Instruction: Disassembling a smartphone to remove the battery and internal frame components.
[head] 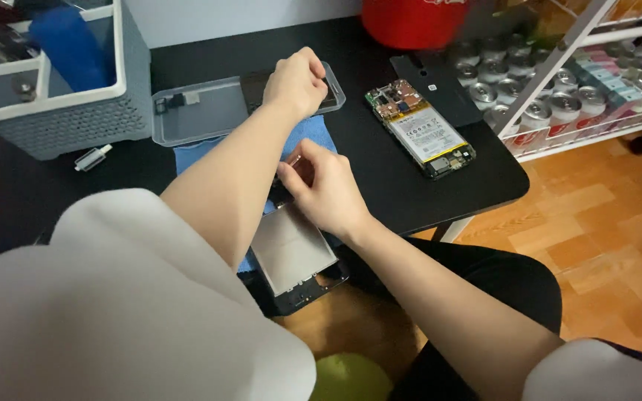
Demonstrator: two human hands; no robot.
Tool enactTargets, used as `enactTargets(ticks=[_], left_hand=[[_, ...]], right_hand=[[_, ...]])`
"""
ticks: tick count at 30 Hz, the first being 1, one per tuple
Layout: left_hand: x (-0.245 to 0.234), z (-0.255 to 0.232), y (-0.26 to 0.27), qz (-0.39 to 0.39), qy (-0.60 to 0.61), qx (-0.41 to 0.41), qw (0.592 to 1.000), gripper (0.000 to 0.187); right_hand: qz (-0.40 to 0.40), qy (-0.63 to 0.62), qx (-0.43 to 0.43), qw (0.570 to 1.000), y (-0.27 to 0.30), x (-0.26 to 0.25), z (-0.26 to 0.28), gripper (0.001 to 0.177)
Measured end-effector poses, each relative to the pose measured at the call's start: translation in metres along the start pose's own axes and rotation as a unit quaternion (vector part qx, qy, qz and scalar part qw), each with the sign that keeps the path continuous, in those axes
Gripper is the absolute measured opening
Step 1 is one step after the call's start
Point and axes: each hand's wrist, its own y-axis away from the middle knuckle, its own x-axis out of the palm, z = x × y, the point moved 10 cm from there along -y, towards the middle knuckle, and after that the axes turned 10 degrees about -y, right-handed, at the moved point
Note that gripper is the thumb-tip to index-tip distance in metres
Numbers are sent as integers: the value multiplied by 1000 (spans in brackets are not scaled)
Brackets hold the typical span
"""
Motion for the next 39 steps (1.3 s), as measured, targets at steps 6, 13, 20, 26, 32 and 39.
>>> enactTargets(ticks=[6,13,20,26,32,39], left_hand=[[-16,0,17,-9,55,-1,998,16],[-62,39,51,-131,144,53,979,16],[-97,102,163,-173,113,45,977,10],[-106,104,209,-127,72,30,989,17],[-99,103,214,-91,21,21,995,24],[-98,101,215,-101,10,47,994,23]], right_hand=[[0,13,3,1000,0,-1,3,16],[22,41,-23,999,-2,6,-7,16],[9,-86,62,994,-22,5,-39,24],[31,-25,8,999,-35,13,-24,25],[65,36,-68,995,-34,21,-1,24],[42,7,-50,998,-30,11,-11,30]])
